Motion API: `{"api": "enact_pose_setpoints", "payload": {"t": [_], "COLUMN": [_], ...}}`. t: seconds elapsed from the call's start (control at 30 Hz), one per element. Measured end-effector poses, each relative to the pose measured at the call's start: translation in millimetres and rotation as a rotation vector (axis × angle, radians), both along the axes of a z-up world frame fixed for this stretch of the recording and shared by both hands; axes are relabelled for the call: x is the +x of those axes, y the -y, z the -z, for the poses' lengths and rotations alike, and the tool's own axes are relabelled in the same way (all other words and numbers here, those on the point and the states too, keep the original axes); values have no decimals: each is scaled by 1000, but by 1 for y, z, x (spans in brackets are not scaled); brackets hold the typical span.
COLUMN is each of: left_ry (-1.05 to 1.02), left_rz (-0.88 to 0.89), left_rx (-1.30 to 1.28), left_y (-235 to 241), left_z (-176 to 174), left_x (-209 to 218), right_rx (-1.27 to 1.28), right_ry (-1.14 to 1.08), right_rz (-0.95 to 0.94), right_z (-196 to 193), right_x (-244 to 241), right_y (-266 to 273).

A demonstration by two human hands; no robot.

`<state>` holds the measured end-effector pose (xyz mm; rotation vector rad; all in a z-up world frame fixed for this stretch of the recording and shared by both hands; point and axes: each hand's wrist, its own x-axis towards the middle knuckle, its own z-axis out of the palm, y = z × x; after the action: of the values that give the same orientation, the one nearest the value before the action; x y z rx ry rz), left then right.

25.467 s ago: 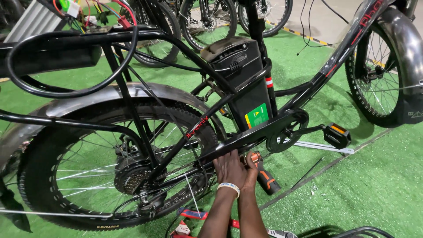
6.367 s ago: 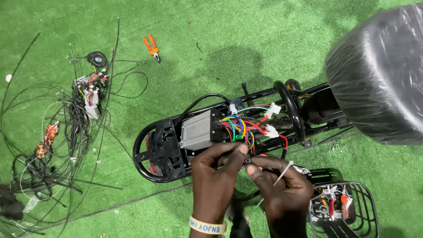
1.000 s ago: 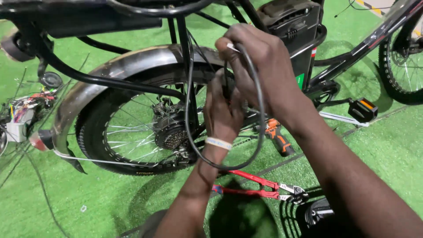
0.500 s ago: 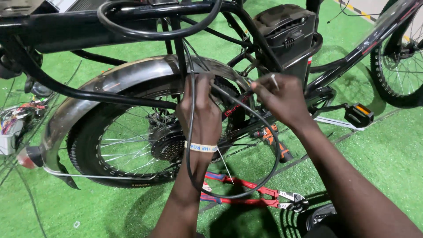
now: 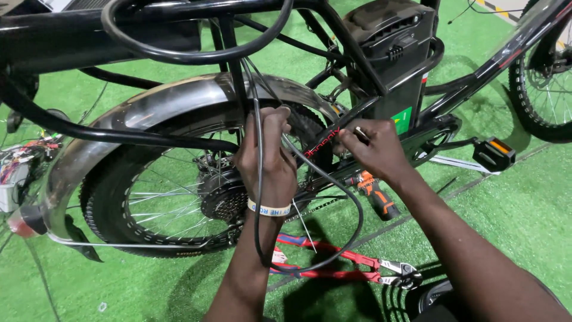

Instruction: The person works on the wiring of an electric bicycle, using a cordless drill to remove screws from the battery casing. They then connect various colored wires to the controller and secure the cables along the frame using zip ties and pliers.

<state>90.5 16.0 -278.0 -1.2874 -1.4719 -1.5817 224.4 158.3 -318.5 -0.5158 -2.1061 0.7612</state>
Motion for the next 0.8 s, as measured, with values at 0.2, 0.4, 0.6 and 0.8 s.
{"api": "enact_pose_setpoints", "payload": {"t": [0.2,0.4,0.6,0.8], "left_ry": [108,379,609,931], "left_rz": [212,459,434,356], "left_rx": [-228,-395,-192,-151], "left_y": [-29,-25,-19,-11], "left_z": [46,38,45,98], "left_x": [-5,-3,28,78], "right_rx": [8,12,240,337], "right_ry": [131,190,458,305], "right_rz": [-77,-85,272,163], "right_z": [6,24,39,44], "right_x": [0,-9,-10,-4], "right_y": [0,-10,-22,-35]}}
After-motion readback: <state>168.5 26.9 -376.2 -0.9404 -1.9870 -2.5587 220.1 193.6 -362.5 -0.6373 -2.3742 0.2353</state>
